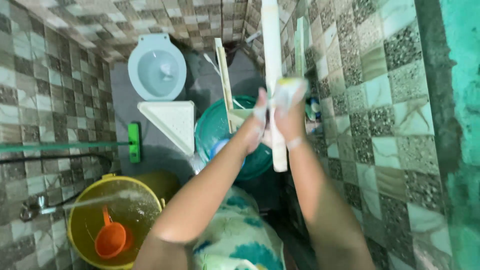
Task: Scrubbing and rinsing plastic bathroom shelves and a stool with soap and water.
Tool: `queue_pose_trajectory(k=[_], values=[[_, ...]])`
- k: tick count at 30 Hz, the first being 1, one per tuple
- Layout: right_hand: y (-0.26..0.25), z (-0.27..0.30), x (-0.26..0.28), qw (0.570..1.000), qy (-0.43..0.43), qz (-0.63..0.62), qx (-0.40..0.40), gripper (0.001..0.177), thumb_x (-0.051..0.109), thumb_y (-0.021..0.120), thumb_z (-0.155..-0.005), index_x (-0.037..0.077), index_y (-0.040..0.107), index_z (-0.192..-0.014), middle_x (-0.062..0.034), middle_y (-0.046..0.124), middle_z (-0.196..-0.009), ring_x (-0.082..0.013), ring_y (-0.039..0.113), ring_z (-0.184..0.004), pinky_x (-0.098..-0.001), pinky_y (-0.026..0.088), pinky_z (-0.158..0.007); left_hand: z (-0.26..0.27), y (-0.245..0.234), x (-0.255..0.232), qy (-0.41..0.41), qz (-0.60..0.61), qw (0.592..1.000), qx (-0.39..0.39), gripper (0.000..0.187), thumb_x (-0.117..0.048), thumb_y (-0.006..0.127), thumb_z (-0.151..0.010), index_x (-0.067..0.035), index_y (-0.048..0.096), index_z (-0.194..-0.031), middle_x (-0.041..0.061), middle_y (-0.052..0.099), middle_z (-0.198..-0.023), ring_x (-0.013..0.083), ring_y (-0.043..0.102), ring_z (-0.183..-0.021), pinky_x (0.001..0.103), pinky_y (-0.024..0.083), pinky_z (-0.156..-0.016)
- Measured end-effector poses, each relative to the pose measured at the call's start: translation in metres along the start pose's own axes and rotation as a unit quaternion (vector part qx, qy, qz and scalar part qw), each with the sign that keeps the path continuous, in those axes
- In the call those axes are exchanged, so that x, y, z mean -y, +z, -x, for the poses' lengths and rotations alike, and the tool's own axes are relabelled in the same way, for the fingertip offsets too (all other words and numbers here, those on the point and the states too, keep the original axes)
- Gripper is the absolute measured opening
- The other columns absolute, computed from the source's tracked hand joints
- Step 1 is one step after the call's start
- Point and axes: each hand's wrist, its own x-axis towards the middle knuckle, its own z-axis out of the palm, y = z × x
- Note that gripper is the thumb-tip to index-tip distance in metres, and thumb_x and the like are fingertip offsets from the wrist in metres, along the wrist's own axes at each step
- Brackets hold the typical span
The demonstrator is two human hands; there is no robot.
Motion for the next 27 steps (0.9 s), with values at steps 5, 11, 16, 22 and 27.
queue_pose_trajectory(k=[5,11,16,22,27], values=[[-0.002,0.028,0.025,0.989,-0.101,-0.109,-0.024,0.056,0.018,0.054,-0.104,0.004,0.034,-0.154,-0.0252,0.050,-0.148,-0.0414,0.051,-0.139,-0.0465,0.039,-0.121,-0.003,-0.004,-0.009,0.057,0.080,0.995,0.010,0.093,-0.084,0.043,-0.087,-0.006,0.062,-0.136,0.010,0.071,-0.123,0.0207,0.069,-0.108,0.034,0.057,-0.094],[-0.022,0.072,0.077,0.931,-0.259,0.255,0.036,0.069,0.022,0.071,-0.077,0.005,0.047,-0.139,-0.0265,0.051,-0.134,-0.0492,0.050,-0.121,-0.0571,0.037,-0.106,-0.021,-0.050,0.012,0.011,0.217,0.957,0.193,0.091,-0.096,0.038,-0.094,-0.010,0.067,-0.095,0.002,0.064,-0.075,0.0148,0.061,-0.059,0.032,0.052,-0.051],[-0.037,0.011,0.104,0.942,-0.252,0.219,0.031,0.070,0.025,0.075,-0.084,-0.004,0.045,-0.140,-0.0277,0.048,-0.127,-0.0466,0.053,-0.112,-0.0552,0.045,-0.095,0.015,-0.040,0.016,-0.003,-0.039,0.998,0.058,0.099,-0.096,0.039,-0.076,-0.010,0.062,-0.119,0.002,0.062,-0.083,0.0112,0.060,-0.066,0.029,0.053,-0.057],[-0.043,-0.046,0.117,0.980,-0.165,0.083,-0.080,0.056,0.016,0.060,-0.104,-0.006,0.041,-0.152,-0.0239,0.054,-0.135,-0.0384,0.060,-0.121,-0.0473,0.050,-0.107,0.068,-0.038,-0.064,0.162,-0.414,0.894,-0.052,0.079,-0.039,0.069,-0.083,-0.011,0.040,-0.151,0.018,0.071,-0.104,0.0324,0.064,-0.082,0.043,0.053,-0.068],[-0.014,-0.020,0.137,0.918,-0.222,0.318,0.081,0.070,0.028,0.072,-0.072,0.002,0.056,-0.135,-0.0277,0.057,-0.130,-0.0495,0.054,-0.117,-0.0516,0.041,-0.098,0.082,-0.059,-0.101,0.280,-0.494,0.823,-0.037,0.068,-0.016,0.070,-0.082,-0.006,0.044,-0.144,0.027,0.068,-0.109,0.0473,0.066,-0.103,0.049,0.054,-0.084]])
